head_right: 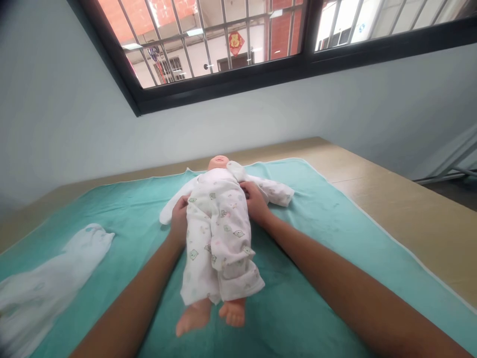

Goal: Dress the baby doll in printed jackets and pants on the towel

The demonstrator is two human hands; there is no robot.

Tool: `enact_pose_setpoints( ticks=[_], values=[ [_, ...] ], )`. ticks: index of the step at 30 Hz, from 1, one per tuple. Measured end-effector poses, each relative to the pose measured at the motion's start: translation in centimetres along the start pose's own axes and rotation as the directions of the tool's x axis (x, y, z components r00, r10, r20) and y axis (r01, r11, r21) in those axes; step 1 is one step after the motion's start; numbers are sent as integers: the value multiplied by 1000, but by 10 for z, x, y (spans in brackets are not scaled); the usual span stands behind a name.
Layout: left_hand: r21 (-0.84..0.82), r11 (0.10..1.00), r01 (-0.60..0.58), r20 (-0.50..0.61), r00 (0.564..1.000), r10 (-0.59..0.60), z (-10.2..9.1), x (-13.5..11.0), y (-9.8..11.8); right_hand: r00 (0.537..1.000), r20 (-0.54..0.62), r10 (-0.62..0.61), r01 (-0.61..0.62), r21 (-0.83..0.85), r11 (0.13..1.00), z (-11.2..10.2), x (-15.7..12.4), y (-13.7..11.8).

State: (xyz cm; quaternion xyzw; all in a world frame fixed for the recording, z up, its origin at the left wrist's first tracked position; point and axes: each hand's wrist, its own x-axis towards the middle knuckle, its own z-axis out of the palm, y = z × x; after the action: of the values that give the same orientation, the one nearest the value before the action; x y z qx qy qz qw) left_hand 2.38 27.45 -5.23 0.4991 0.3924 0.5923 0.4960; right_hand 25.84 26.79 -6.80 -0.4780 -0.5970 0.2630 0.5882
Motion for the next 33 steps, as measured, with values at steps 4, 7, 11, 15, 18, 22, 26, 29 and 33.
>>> enact_pose_setpoints(
  ticks=[4, 7, 11, 15, 18, 22, 26, 29, 33],
  values=[
    [-106, 994, 37, 135, 991, -23, -7, 2, 9, 991, 84, 104, -117, 176, 977, -5, 3, -1],
    [51, 998, 26, 126, 991, -32, -12, 6, 9, 980, 111, 165, -186, 218, 958, -7, 4, -3],
    [391, 920, -36, -50, 997, 60, -13, 13, 3, 945, 79, 316, -326, 239, 915, -6, 5, 0],
    [595, 796, -109, -92, 975, 203, -9, 25, -2, 900, 63, 432, -426, 346, 836, 4, 8, 6],
    [593, 801, -77, -139, 971, 196, -5, 31, -3, 870, 103, 483, -481, 396, 782, 8, 11, 7],
    [541, 840, -47, -128, 982, 137, -2, 30, -6, 936, -6, 352, -352, 29, 936, 1, 13, -1],
    [436, 895, -97, 0, 994, 108, -4, 28, -6, 1000, 20, 20, -17, -176, 984, -8, 18, -19],
    [470, 844, -258, 124, 966, 226, -4, 30, -1, 986, 138, -94, 117, -166, 979, -9, 30, -31],
    [508, 799, -322, 203, 946, 252, -1, 34, 8, 958, 288, 11, 78, -297, 952, -7, 51, -42]
  ],
)
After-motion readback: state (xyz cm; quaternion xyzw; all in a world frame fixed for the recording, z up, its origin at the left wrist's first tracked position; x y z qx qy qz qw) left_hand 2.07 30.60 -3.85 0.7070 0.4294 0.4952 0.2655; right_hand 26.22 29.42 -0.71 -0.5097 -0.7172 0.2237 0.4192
